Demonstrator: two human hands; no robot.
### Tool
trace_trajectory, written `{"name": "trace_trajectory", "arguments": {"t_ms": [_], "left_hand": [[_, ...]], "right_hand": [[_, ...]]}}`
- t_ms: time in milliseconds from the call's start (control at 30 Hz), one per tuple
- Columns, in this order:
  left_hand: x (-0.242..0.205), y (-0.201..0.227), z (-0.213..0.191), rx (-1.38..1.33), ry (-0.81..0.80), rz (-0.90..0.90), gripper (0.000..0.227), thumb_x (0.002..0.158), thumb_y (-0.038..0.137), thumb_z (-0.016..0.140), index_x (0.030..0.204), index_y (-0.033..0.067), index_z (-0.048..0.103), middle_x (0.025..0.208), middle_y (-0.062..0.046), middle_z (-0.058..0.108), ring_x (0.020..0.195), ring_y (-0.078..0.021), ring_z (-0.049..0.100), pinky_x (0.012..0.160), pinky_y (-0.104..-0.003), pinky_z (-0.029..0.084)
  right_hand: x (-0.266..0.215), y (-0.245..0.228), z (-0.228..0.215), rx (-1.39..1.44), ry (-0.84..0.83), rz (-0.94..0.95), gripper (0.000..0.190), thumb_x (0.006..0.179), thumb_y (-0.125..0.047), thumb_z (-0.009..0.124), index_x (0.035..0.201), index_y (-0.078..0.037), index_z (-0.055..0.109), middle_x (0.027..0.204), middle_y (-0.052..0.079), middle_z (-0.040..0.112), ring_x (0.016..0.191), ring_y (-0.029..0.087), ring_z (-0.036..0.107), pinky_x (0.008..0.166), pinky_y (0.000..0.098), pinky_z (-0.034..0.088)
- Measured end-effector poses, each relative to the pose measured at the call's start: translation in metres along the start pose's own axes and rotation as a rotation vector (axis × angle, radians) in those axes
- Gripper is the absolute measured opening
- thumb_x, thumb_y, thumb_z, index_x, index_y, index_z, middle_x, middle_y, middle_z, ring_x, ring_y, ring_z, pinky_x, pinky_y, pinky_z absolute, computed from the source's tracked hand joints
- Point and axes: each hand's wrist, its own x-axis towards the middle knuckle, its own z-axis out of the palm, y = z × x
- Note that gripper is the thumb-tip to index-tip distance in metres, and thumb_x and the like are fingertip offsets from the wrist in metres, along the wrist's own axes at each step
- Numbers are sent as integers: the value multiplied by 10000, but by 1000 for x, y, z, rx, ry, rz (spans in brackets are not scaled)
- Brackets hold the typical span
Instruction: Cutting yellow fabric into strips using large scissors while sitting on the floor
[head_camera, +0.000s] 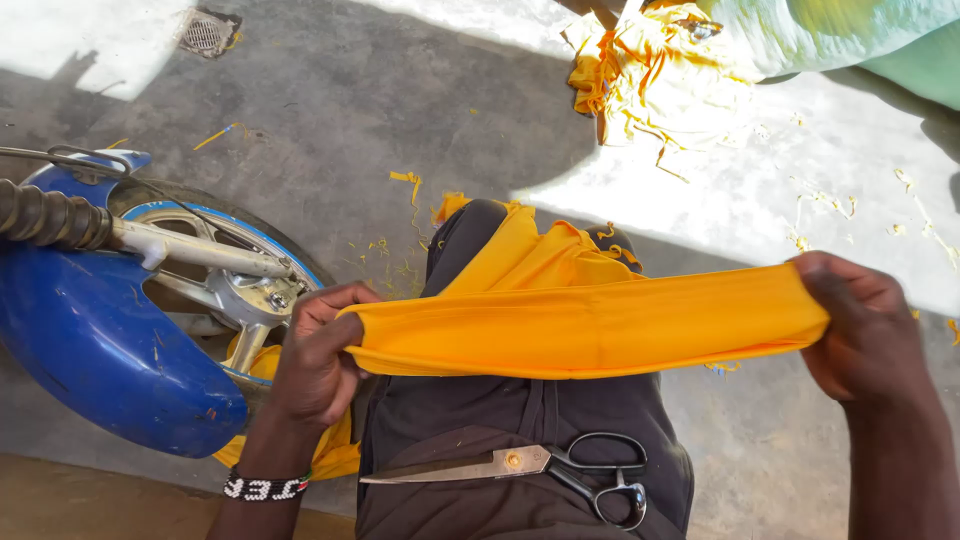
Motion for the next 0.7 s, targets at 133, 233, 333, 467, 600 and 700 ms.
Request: {"name": "trace_trajectory", "arguments": {"t_ms": [133,233,333,467,600,700], "left_hand": [[-7,-8,-32,266,135,-37,119,753,60,518,650,44,576,513,24,402,392,-63,321,294,-257,226],[-14,-23,-52,1282,91,-218,224,821,291,631,660,136,610,557,-1,544,554,-123,449,573,-365,330],[-13,-32,-49,1502,-36,-298,257,793,338,776,1000,204,706,816,-8,733,781,-220,689,715,-403,467],[-2,-24,6,1244,-166,502,232,835,6,678,1057,74,682,908,-72,630,767,-231,560,704,-379,441],[22,-37,65,1020,-486,616,350,839,-86,644,1147,70,702,1097,-91,656,947,-258,666,823,-368,473],[46,-58,76,1319,-595,526,423,859,168,780,1256,37,714,1099,-89,608,880,-333,673,787,-467,499]], "right_hand": [[0,36,56,-228,61,158,264,1046,-246,634,1115,-5,716,991,33,668,869,153,619,770,299,511],[-10,43,84,-853,-104,279,275,971,-320,661,1015,-80,787,756,38,660,658,142,501,629,326,383],[-28,41,76,-790,-115,11,255,938,-242,729,1107,-51,733,1135,78,691,916,185,678,840,307,563],[-76,-2,85,-827,-164,-135,91,923,-71,798,996,-47,749,929,51,726,802,134,650,800,279,524],[-106,6,99,-853,-704,-5,156,804,-287,833,908,-174,804,802,-106,846,709,46,745,686,240,589],[-114,11,103,-963,-838,-34,269,900,-337,694,1118,-189,748,1012,-75,820,770,138,768,622,318,572]]}}
